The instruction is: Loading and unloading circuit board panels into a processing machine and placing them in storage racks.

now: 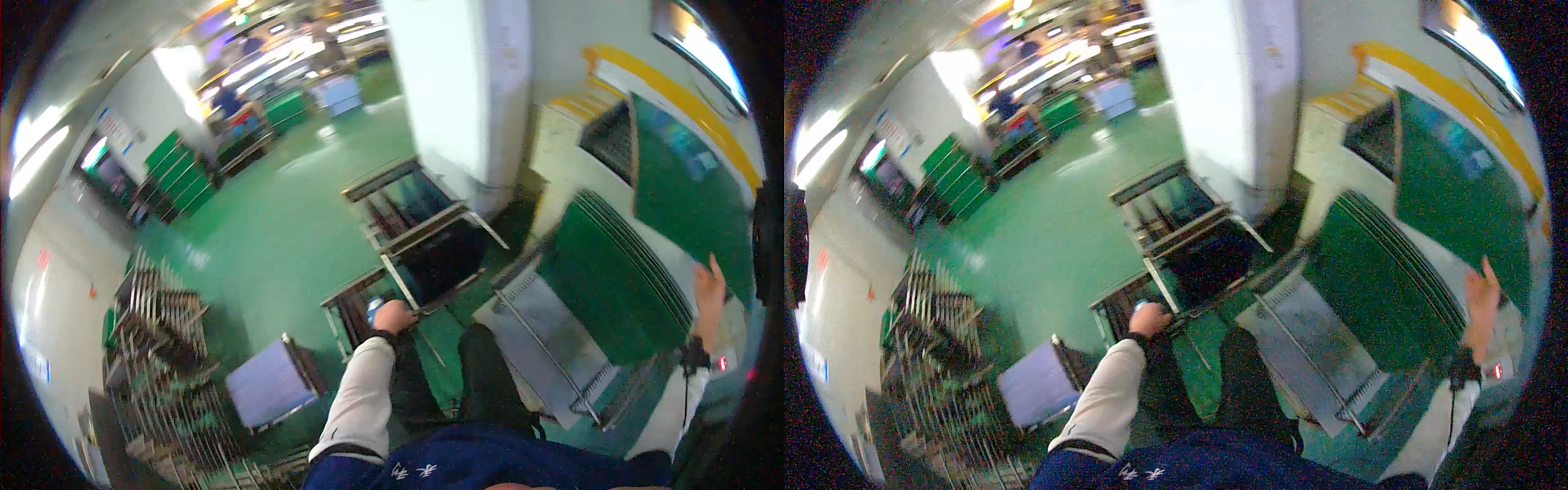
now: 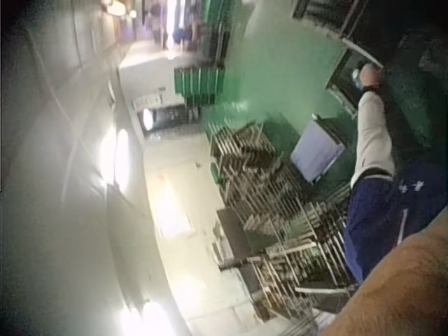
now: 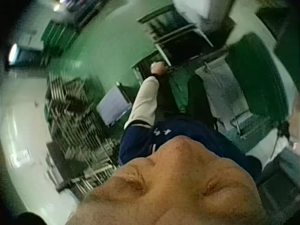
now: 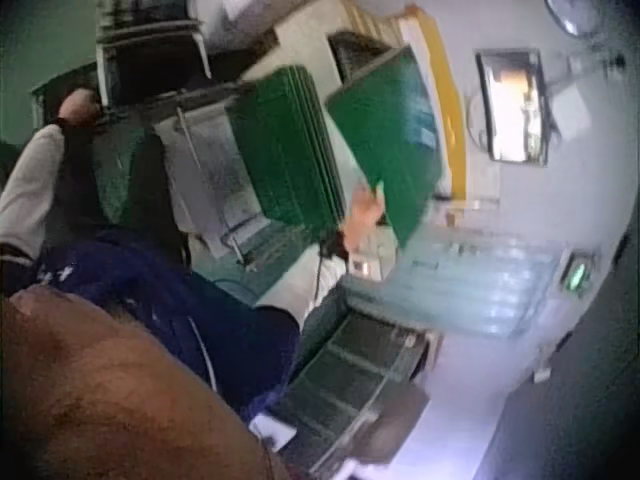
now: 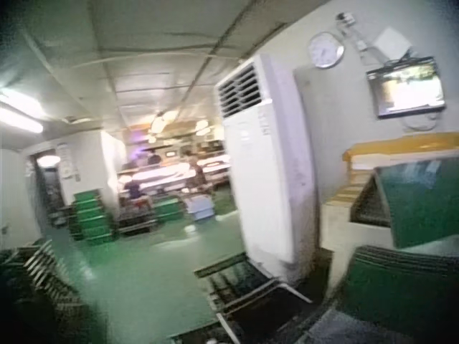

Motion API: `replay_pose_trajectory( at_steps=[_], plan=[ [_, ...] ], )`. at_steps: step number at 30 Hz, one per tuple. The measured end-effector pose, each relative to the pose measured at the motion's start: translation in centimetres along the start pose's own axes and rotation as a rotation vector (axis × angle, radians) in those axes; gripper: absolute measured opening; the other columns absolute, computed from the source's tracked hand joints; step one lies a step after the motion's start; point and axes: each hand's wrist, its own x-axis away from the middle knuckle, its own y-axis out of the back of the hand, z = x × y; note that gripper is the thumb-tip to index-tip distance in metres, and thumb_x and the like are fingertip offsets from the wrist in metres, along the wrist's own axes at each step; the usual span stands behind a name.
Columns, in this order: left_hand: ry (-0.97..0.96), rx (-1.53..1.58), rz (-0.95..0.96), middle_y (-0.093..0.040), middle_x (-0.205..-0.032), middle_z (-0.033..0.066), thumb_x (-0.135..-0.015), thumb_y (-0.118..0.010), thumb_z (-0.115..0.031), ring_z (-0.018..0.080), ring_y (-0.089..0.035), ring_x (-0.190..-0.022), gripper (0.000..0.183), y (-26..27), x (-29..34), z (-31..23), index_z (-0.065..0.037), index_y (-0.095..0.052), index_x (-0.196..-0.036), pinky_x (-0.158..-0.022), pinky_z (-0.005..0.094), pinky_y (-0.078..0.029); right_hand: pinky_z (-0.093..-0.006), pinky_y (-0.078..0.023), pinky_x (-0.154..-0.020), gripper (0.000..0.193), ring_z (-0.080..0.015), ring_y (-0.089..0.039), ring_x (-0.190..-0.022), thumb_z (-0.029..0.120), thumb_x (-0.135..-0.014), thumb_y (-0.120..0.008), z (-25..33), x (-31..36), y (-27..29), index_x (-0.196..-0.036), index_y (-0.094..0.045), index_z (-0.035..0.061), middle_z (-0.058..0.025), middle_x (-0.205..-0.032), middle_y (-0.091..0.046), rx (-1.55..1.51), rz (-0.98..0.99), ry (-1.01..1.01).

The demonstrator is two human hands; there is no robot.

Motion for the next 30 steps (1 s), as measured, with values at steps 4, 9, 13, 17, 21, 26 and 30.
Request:
replay_pose_trajectory(
  at_steps=[4,9,13,17,21,26,30],
  plan=[
    [-0.022,-0.031,-0.001,-0.068,-0.090,0.0207,-0.078,-0.059,-0.039,0.0394,-0.065,-0.084,0.039,-0.6,0.1,0.5,-0.003,-0.070,-0.088,-0.076,0.0480,-0.052,-0.0323,-0.048,-0.080,0.033,-0.0206,-0.056,-0.087,0.018,-0.089,-0.065,-4.2,-0.8,-6.9,-0.115,-0.053,0.0032,-0.0108,-0.098,-0.059,-0.094,-0.250,-0.119],
    [-0.012,-0.050,0.016,-0.069,-0.088,0.0196,-0.076,-0.063,-0.042,0.0367,-0.066,-0.084,0.041,-1.7,-1.1,0.9,-0.003,-0.071,-0.088,-0.076,0.0458,-0.052,-0.0367,-0.050,-0.087,0.024,-0.0274,-0.059,-0.089,0.012,-0.086,-0.067,-7.3,-2.9,-9.2,-0.105,-0.055,0.0010,-0.0114,-0.098,-0.060,-0.309,-0.270,-0.170],
    [0.013,-0.058,0.047,-0.069,-0.087,0.0188,-0.075,-0.066,-0.040,0.0358,-0.067,-0.084,0.039,-2.1,-1.6,1.5,-0.004,-0.071,-0.088,-0.075,0.0440,-0.053,-0.0401,-0.048,-0.091,0.032,-0.0288,-0.053,-0.102,0.012,-0.085,-0.069,-8.6,-4.2,-11.8,-0.109,-0.051,0.0018,-0.0110,-0.112,-0.054,-0.379,-0.411,-0.199],
    [-0.032,-0.056,0.044,-0.070,-0.086,0.0170,-0.073,-0.068,-0.040,0.0347,-0.067,-0.082,0.039,-2.7,-2.4,1.1,-0.005,-0.072,-0.088,-0.074,0.0431,-0.053,-0.0411,-0.049,-0.091,0.042,-0.0293,-0.050,-0.107,0.011,-0.085,-0.069,-9.9,-8.0,-10.2,-0.117,-0.045,0.0032,-0.0131,-0.120,-0.048,-0.393,-0.342,-0.144],
    [0.009,-0.070,0.027,-0.070,-0.085,0.0162,-0.073,-0.068,-0.041,0.0340,-0.067,-0.083,0.038,-2.1,-1.7,1.4,-0.006,-0.072,-0.089,-0.076,0.0422,-0.053,-0.0361,-0.053,-0.081,0.042,-0.0291,-0.059,-0.099,0.024,-0.091,-0.063,-9.5,-11.1,-12.9,-0.122,-0.042,0.0030,-0.0178,-0.109,-0.057,-0.395,-0.442,-0.276],
    [0.045,-0.063,0.065,-0.068,-0.095,0.0198,-0.075,-0.069,-0.042,0.0381,-0.064,-0.091,0.044,-1.3,-1.7,-0.6,-0.003,-0.070,-0.095,-0.079,0.0451,-0.051,-0.0310,-0.054,-0.066,0.045,-0.0263,-0.064,-0.089,0.037,-0.093,-0.060,-7.2,-12.5,-11.3,-0.116,-0.051,-0.0002,-0.0226,-0.106,-0.062,-0.385,-0.272,-0.520],
    [0.048,-0.097,0.085,-0.068,-0.096,0.0196,-0.076,-0.067,-0.042,0.0386,-0.064,-0.091,0.044,-0.8,-1.4,-1.7,-0.003,-0.070,-0.096,-0.079,0.0453,-0.051,-0.0295,-0.051,-0.061,0.039,-0.0180,-0.062,-0.083,0.041,-0.090,-0.062,-7.7,-12.8,-13.0,-0.096,-0.063,0.0028,-0.0110,-0.099,-0.066,0.195,-0.304,-0.460]
  ],
)
